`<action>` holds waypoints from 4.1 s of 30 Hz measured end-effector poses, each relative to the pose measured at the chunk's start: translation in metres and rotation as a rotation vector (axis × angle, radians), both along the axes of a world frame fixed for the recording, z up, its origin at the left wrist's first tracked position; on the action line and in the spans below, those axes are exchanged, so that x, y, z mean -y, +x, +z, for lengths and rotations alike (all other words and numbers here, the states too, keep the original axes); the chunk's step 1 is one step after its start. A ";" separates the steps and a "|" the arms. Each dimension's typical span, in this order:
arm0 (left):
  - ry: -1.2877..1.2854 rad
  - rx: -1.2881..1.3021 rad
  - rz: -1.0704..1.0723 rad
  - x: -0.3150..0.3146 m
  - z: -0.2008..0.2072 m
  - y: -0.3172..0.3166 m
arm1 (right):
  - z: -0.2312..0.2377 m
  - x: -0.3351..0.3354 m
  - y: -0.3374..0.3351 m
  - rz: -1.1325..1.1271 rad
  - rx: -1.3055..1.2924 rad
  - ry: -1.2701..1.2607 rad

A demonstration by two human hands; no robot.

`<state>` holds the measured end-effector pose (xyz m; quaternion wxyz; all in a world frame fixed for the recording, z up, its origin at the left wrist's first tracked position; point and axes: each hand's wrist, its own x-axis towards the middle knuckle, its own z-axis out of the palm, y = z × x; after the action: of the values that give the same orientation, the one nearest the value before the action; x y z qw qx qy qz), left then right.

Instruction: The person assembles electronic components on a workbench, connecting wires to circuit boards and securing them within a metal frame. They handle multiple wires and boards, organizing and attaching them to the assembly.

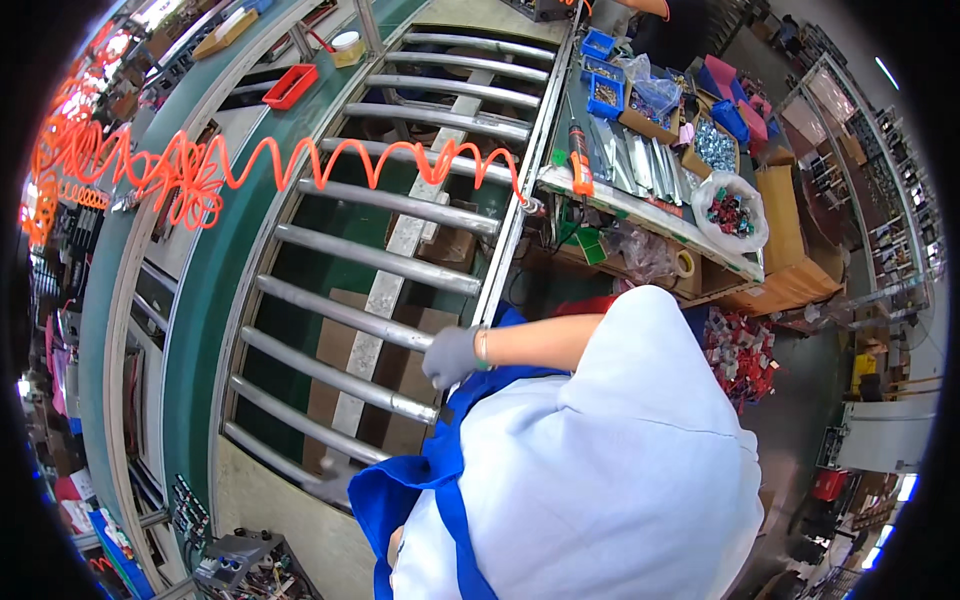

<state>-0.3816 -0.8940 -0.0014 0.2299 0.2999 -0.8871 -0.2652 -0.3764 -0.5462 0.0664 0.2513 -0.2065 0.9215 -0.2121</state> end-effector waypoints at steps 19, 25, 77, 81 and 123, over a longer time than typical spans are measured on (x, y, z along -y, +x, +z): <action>0.085 0.370 -0.442 -0.205 0.066 -0.036 | -0.071 -0.448 -0.009 -1.640 -0.060 0.431; 0.241 0.181 -0.742 -0.277 0.029 -0.035 | -0.063 -0.475 -0.017 -1.579 -0.050 0.344; 0.399 0.172 -0.340 -0.288 0.014 0.020 | 0.130 -0.623 -0.252 -1.084 -0.754 0.702; 0.380 0.169 -0.561 -0.308 0.036 -0.031 | 0.125 -0.588 -0.253 -0.994 -0.731 0.695; 0.353 -0.023 -1.294 -0.170 0.057 -0.080 | 0.118 -0.291 0.019 -1.459 -0.863 -0.830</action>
<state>-0.4620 -0.7239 0.0552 -0.0186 -0.2623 -0.8288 -0.4940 -0.3571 -0.2550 0.1848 -0.4000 0.2875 0.6877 -0.5333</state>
